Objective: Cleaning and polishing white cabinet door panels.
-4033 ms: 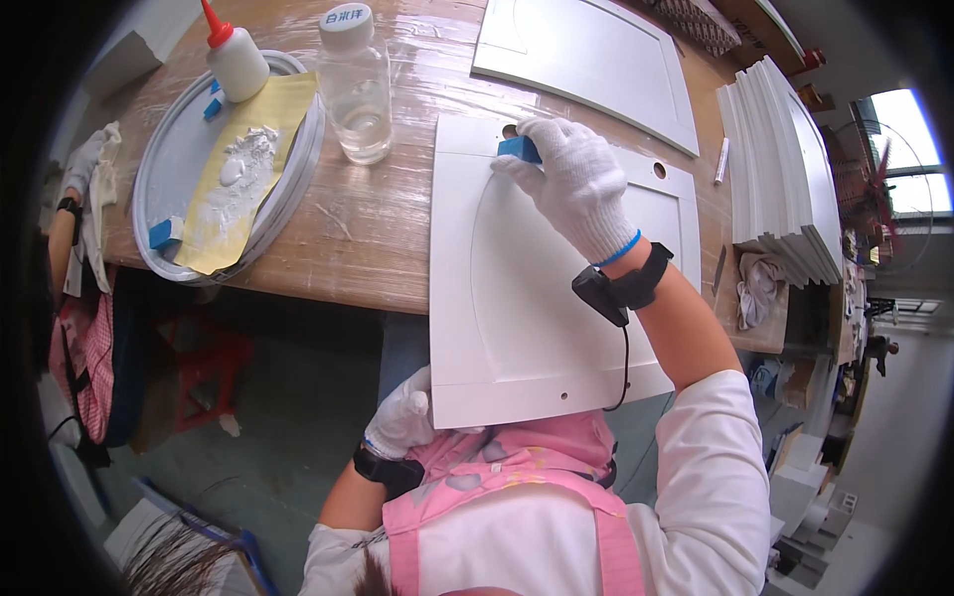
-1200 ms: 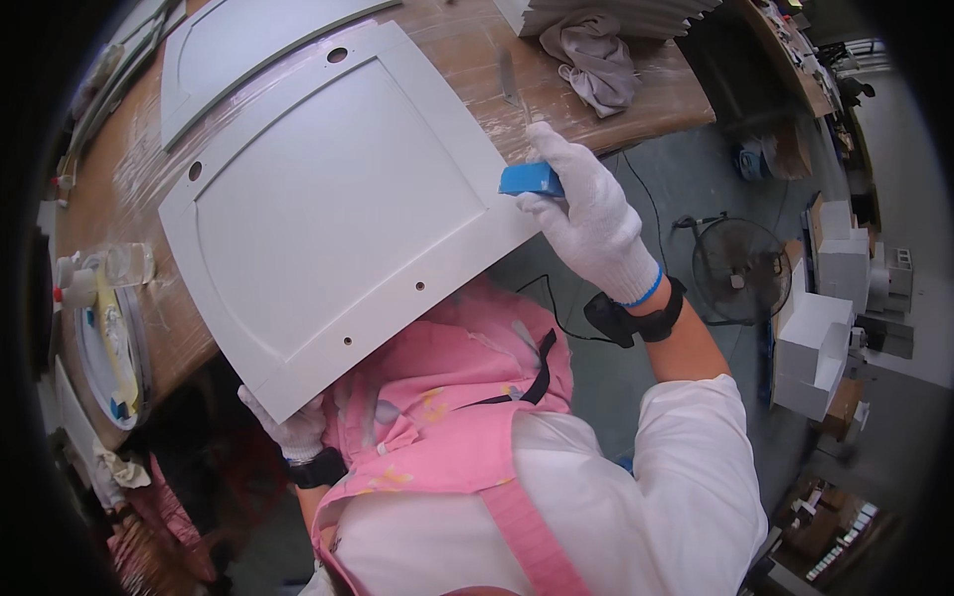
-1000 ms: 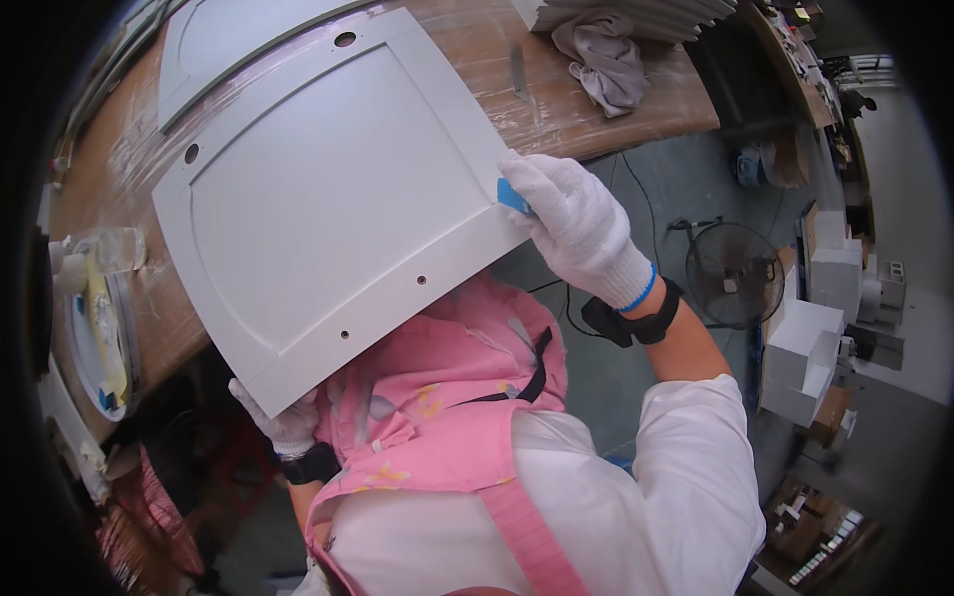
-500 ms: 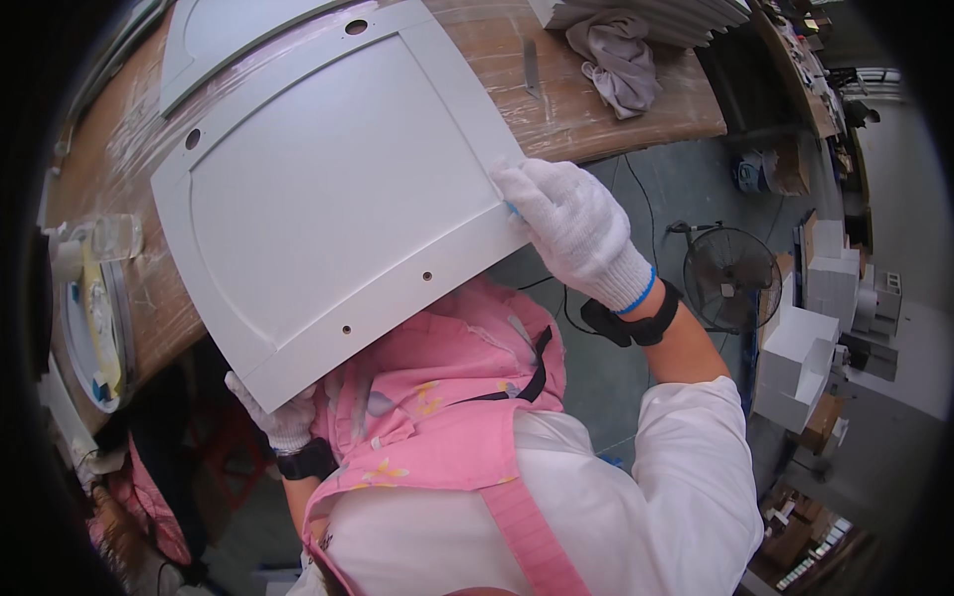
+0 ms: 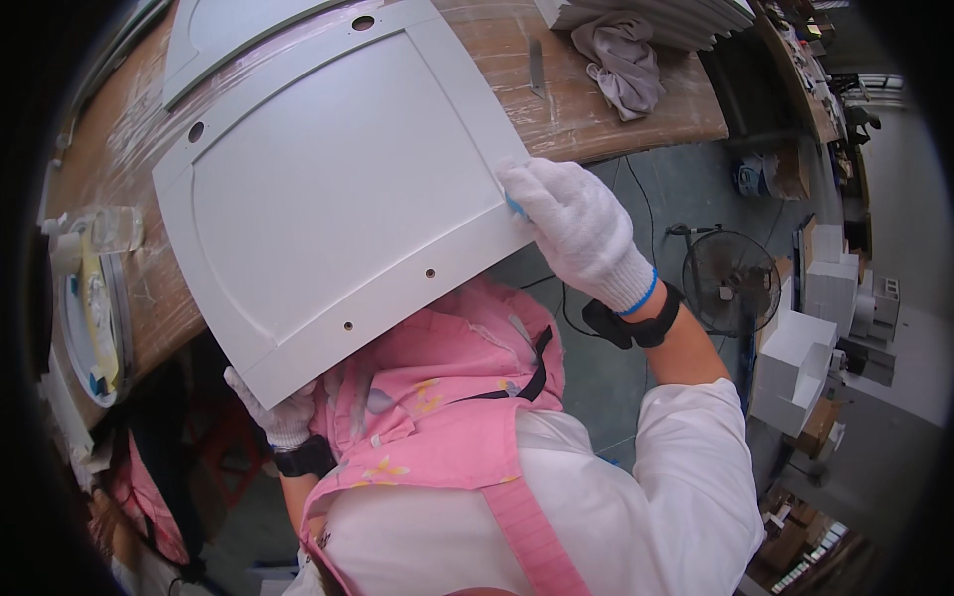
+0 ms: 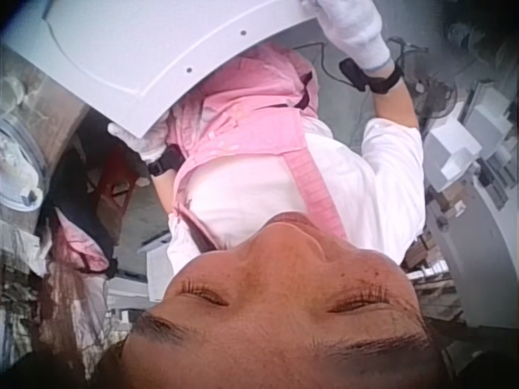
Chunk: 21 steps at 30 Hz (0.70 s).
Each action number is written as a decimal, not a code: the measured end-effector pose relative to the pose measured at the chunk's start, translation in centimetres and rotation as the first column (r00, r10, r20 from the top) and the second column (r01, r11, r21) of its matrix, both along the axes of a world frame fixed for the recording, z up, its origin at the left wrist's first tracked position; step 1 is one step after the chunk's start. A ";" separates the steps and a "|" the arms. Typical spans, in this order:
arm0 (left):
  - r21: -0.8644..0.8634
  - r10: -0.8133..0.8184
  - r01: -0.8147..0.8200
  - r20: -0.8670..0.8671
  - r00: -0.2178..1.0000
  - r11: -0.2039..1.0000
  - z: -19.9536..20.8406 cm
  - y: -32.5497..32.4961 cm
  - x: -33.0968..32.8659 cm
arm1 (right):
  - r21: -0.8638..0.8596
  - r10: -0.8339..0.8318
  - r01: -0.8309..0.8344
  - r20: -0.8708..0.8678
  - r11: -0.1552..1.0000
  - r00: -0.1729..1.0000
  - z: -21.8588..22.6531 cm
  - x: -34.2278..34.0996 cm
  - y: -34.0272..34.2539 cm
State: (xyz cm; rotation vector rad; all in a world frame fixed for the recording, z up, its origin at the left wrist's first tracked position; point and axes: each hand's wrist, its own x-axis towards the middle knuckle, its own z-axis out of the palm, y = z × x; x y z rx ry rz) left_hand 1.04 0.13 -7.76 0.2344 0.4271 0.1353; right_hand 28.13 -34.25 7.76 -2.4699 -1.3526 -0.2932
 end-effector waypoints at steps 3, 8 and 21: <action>-0.014 0.033 -0.034 -0.047 0.998 0.999 0.2 -0.1 0.1 | -0.045 -0.016 0.015 -0.011 0.999 1.000 -0.1 -0.1 -0.1; 0.069 0.036 -0.030 -0.086 0.996 0.997 0.5 -0.4 0.3 | -0.056 -0.043 0.041 -0.035 0.998 0.998 0.2 -0.2 -0.2; 0.093 0.027 -0.015 -0.123 0.992 0.996 0.7 -0.4 0.4 | -0.059 -0.004 0.005 0.021 0.998 1.000 -0.3 -0.1 -0.3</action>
